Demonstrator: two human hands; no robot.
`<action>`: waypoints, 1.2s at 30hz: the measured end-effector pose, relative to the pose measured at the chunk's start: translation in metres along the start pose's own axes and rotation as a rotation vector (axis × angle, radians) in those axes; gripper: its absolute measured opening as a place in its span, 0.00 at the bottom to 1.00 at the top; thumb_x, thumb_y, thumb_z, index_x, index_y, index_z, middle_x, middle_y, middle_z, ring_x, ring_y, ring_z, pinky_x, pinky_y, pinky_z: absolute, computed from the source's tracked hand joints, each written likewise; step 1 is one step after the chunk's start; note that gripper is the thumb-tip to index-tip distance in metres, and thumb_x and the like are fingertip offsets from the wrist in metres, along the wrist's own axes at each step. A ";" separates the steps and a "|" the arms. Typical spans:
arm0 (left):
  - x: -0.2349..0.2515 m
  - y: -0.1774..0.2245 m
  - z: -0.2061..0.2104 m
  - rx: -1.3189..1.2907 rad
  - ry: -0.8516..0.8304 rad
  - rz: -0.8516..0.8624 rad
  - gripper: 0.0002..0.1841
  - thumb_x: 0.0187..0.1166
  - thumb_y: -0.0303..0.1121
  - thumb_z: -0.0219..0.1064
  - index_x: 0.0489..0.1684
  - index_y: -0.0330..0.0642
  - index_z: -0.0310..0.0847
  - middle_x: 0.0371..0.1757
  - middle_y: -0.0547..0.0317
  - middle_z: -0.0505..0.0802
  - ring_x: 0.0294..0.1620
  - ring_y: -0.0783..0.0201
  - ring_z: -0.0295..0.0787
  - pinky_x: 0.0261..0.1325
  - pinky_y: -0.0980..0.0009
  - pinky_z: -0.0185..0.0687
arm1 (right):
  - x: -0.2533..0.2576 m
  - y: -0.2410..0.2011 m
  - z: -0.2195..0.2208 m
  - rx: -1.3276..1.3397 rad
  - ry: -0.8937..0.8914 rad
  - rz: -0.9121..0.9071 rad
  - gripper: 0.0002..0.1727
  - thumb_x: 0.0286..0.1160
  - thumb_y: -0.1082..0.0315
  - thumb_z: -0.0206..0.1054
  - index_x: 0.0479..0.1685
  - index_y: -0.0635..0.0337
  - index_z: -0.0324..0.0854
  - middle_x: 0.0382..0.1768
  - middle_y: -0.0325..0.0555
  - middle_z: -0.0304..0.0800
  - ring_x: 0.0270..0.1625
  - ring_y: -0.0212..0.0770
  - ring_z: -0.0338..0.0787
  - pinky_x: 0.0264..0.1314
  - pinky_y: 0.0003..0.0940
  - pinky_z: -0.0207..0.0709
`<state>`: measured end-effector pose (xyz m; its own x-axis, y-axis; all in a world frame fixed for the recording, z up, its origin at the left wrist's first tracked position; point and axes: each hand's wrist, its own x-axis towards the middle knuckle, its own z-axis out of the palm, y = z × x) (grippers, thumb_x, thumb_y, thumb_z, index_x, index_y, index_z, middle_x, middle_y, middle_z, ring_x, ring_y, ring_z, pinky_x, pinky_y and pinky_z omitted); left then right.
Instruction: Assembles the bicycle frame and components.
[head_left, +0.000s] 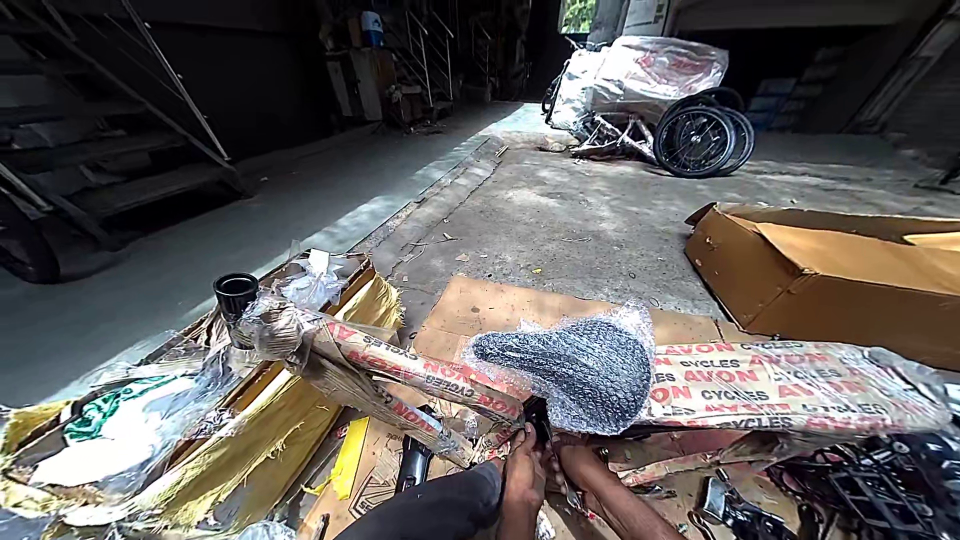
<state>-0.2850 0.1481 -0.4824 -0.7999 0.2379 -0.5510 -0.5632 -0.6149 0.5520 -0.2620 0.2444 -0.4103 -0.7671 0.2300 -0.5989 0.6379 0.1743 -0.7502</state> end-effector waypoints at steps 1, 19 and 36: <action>0.001 0.002 -0.001 -0.024 -0.013 -0.019 0.24 0.95 0.46 0.51 0.83 0.44 0.65 0.62 0.45 0.88 0.50 0.56 0.87 0.53 0.56 0.85 | 0.009 0.007 -0.011 -0.301 0.043 -0.083 0.19 0.94 0.57 0.48 0.57 0.58 0.82 0.35 0.46 0.86 0.33 0.39 0.87 0.38 0.37 0.82; 0.011 -0.004 -0.002 -0.095 -0.033 -0.032 0.26 0.95 0.45 0.48 0.87 0.45 0.59 0.72 0.43 0.83 0.68 0.49 0.83 0.67 0.47 0.80 | 0.019 0.005 -0.031 -0.538 0.003 -0.092 0.23 0.94 0.52 0.49 0.59 0.56 0.87 0.47 0.53 0.91 0.49 0.49 0.90 0.57 0.51 0.81; 0.013 -0.006 -0.004 -0.132 -0.043 -0.039 0.27 0.95 0.47 0.48 0.88 0.46 0.57 0.76 0.42 0.81 0.73 0.46 0.80 0.70 0.42 0.77 | 0.034 0.012 -0.042 -0.460 -0.034 -0.098 0.25 0.91 0.46 0.53 0.55 0.53 0.90 0.42 0.48 0.92 0.44 0.44 0.89 0.56 0.49 0.80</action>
<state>-0.2913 0.1518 -0.4953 -0.7878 0.2935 -0.5415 -0.5640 -0.6972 0.4425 -0.2773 0.2946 -0.4282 -0.8223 0.1612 -0.5457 0.5201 0.6019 -0.6060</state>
